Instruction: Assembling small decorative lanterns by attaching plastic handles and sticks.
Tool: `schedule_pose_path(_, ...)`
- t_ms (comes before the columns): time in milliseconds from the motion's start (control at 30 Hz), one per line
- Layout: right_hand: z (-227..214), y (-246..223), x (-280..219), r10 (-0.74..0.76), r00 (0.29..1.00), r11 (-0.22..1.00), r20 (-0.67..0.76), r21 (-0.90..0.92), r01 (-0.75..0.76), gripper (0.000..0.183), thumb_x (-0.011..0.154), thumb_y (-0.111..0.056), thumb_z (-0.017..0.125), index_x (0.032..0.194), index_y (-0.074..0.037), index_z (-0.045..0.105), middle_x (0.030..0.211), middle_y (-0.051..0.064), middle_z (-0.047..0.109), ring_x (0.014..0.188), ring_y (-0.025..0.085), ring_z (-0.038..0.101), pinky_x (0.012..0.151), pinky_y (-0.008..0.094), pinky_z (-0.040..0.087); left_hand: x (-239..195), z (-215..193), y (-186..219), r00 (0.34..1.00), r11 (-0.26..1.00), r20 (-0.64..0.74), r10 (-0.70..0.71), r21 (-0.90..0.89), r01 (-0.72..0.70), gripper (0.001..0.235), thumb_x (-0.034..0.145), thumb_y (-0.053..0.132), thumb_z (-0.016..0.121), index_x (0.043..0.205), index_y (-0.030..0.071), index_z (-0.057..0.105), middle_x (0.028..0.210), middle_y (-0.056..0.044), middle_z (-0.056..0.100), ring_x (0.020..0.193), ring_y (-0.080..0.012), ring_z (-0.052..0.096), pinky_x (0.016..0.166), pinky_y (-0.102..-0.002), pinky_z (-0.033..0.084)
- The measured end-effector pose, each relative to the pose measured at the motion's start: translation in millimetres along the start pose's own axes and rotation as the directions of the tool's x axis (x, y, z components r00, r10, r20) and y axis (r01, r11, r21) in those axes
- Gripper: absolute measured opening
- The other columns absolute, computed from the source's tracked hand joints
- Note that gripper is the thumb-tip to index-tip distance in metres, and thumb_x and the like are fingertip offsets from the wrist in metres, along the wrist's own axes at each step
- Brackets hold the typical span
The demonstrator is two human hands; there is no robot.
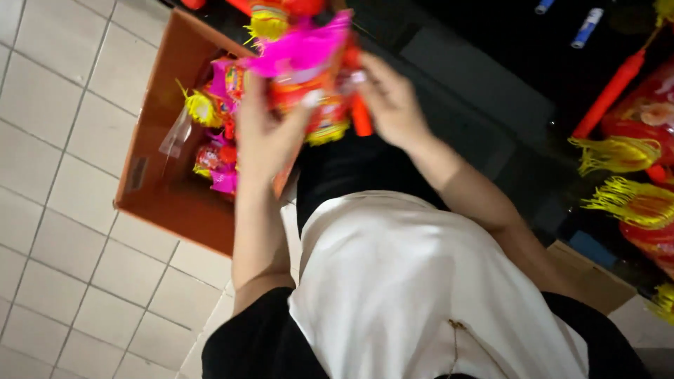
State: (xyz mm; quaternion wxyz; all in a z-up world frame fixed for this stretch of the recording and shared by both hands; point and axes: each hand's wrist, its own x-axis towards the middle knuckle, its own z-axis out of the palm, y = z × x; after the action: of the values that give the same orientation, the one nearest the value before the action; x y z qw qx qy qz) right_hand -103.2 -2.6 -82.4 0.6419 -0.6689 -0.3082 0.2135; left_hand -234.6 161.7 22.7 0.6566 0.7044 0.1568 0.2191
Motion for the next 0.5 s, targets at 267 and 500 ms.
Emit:
schedule_pose_path(267,115.5,46.8,32.6,-0.088,0.951,0.975,0.295,-0.17,0.143,0.051,0.111,-0.022,0.05,0.158,-0.008,0.035,0.157,0.017,0.05,0.141,0.025,0.054,0.115,0.033,0.042,-28.6,-81.8,-41.7,0.941,0.945,-0.303,-0.151,0.236,0.227,0.035,0.099,0.024,0.066,0.129,0.007,0.058,0.121,-0.007,0.067,0.113,-0.0171,0.063,0.102,-0.032,0.049)
schedule_pose_path(500,94.0,30.5,40.6,-0.053,0.864,0.908,0.501,-0.335,0.25,0.056,0.096,-0.019,0.065,0.149,-0.006,0.051,0.136,0.016,0.061,0.124,0.03,0.062,0.107,0.038,0.043,-35.5,-109.2,-191.3,0.935,0.274,-0.287,-0.209,0.901,0.338,0.097,0.092,0.058,0.066,0.13,-0.029,0.047,0.15,-0.053,0.016,0.147,-0.0595,0.009,0.122,-0.059,0.016)
